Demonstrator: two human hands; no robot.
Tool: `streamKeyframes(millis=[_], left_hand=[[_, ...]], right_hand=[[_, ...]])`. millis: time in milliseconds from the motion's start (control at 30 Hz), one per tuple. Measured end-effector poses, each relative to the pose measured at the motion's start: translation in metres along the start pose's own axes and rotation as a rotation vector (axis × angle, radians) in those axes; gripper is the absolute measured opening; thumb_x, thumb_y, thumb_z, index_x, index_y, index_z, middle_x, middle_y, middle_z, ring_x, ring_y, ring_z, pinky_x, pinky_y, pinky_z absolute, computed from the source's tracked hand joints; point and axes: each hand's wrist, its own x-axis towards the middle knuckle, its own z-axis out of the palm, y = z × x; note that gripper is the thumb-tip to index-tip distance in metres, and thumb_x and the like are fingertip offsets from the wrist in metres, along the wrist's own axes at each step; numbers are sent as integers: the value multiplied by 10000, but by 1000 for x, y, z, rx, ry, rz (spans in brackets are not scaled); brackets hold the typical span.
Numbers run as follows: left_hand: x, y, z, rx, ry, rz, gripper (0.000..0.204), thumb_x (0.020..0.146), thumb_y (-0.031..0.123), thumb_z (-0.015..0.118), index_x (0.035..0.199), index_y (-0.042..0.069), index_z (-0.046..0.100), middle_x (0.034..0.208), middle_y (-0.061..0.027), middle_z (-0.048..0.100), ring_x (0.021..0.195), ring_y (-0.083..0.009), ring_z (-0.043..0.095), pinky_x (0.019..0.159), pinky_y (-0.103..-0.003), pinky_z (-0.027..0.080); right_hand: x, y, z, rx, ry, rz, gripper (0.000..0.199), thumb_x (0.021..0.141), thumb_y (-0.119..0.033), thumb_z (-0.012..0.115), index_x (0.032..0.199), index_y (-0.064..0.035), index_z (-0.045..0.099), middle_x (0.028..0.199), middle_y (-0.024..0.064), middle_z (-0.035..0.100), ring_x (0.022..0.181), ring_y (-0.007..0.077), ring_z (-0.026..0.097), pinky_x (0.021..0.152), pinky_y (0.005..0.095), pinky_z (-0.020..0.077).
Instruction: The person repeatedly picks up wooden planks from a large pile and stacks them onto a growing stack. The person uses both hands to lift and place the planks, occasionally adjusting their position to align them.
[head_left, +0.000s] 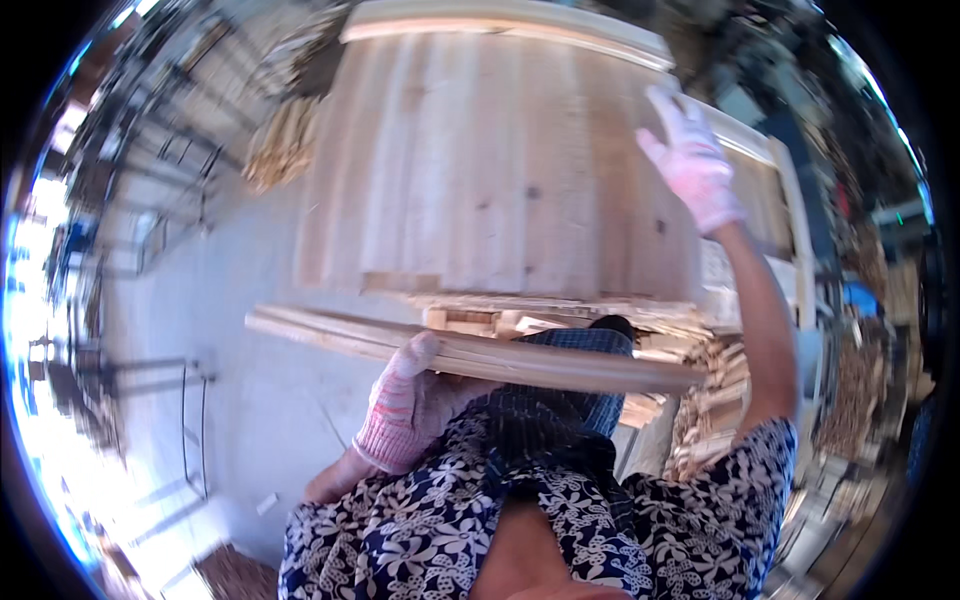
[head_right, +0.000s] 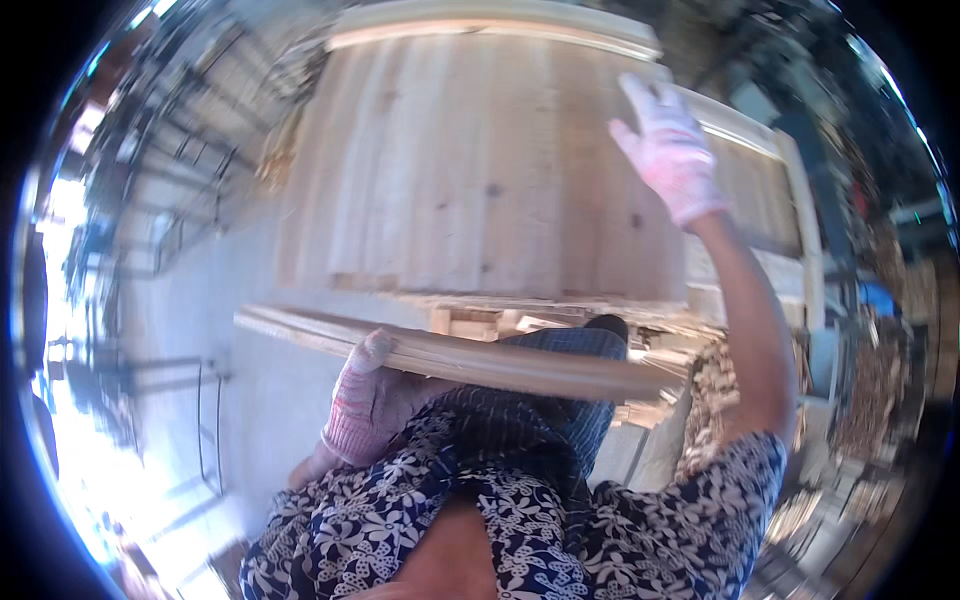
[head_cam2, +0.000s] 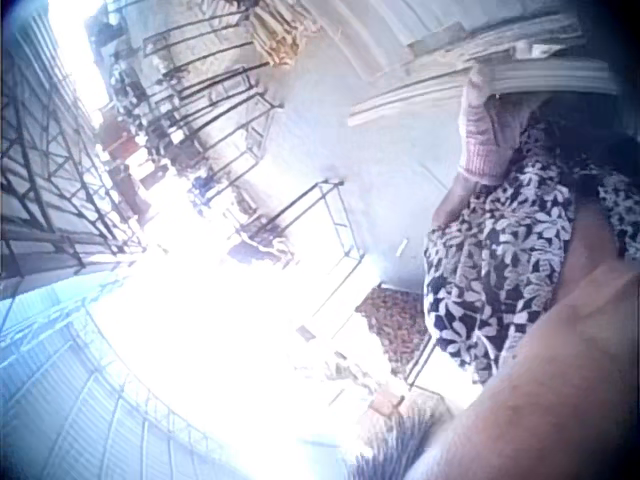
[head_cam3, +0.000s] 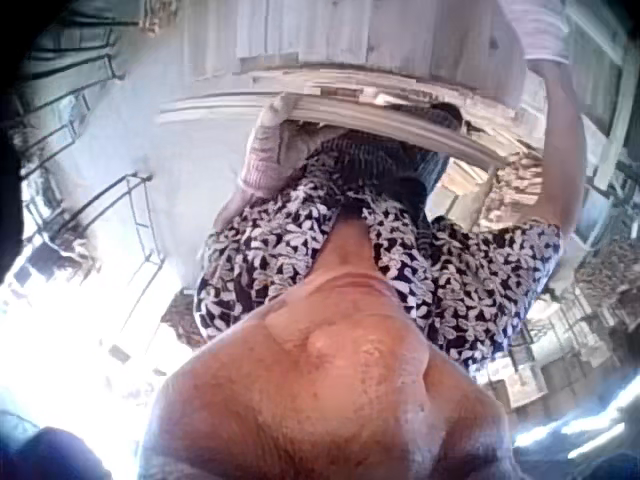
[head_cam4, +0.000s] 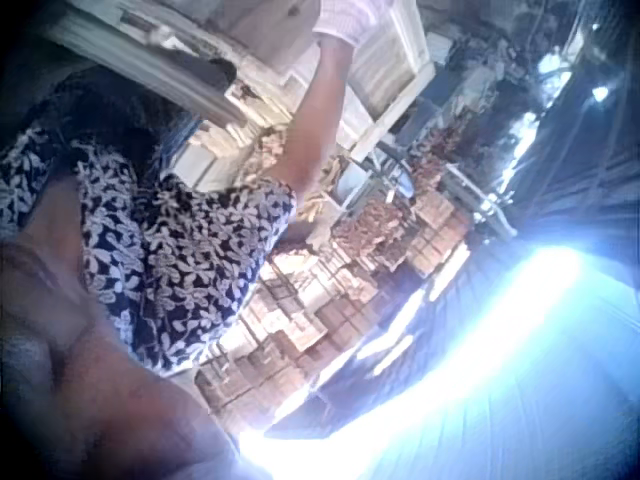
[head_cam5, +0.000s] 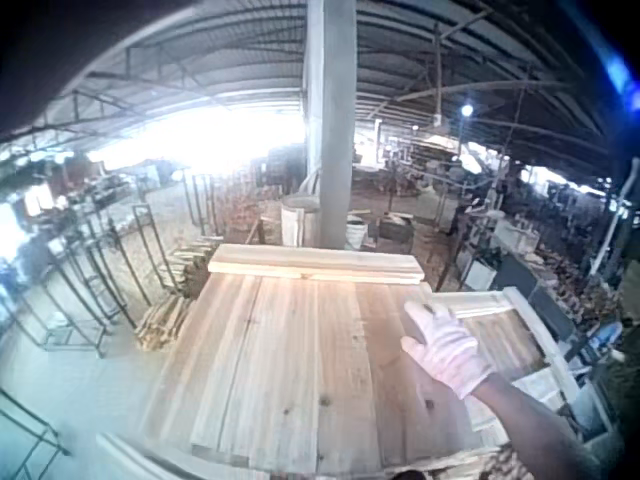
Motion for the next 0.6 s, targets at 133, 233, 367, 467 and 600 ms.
streamKeyframes(millis=[133,233,367,467,600], left_hand=[[-23,23,-3,-9,58,-12,785,917,436,685,1421,-98,409,1419,-247,507,1333,-361,509,1141,-540,412],[-24,20,-2,36,127,57,811,879,458,723,1433,-50,417,1399,-229,535,1312,-358,534,1131,-509,429],[-7,35,14,3,113,125,858,824,440,789,1441,-30,421,1375,-215,564,1277,-356,571,1110,-491,461],[31,41,14,-42,-84,266,691,857,287,755,1369,-80,473,1286,-210,612,1254,-340,586,1103,-469,472],[59,59,0,149,-212,87,662,952,279,696,1450,-42,400,1377,-209,559,1311,-333,550,1119,-528,454]], right_hand=[[1,-95,-62,584,-525,-318,661,917,-498,690,1397,-66,551,1300,205,602,1206,354,608,1000,408,505],[-35,-132,-95,914,-964,-469,824,855,-528,746,1474,-62,468,1321,210,563,1203,373,598,1020,424,495],[-40,-153,-141,696,-1069,-417,922,804,-465,796,1542,-96,385,1372,226,505,1218,404,576,1032,442,489],[-19,-137,-138,667,-987,-336,861,811,-394,788,1537,-135,404,1353,235,509,1208,423,573,1029,442,492],[-7,-115,-123,489,-723,-444,849,788,-343,826,1524,-182,433,1363,235,498,1185,434,577,1021,446,498]])
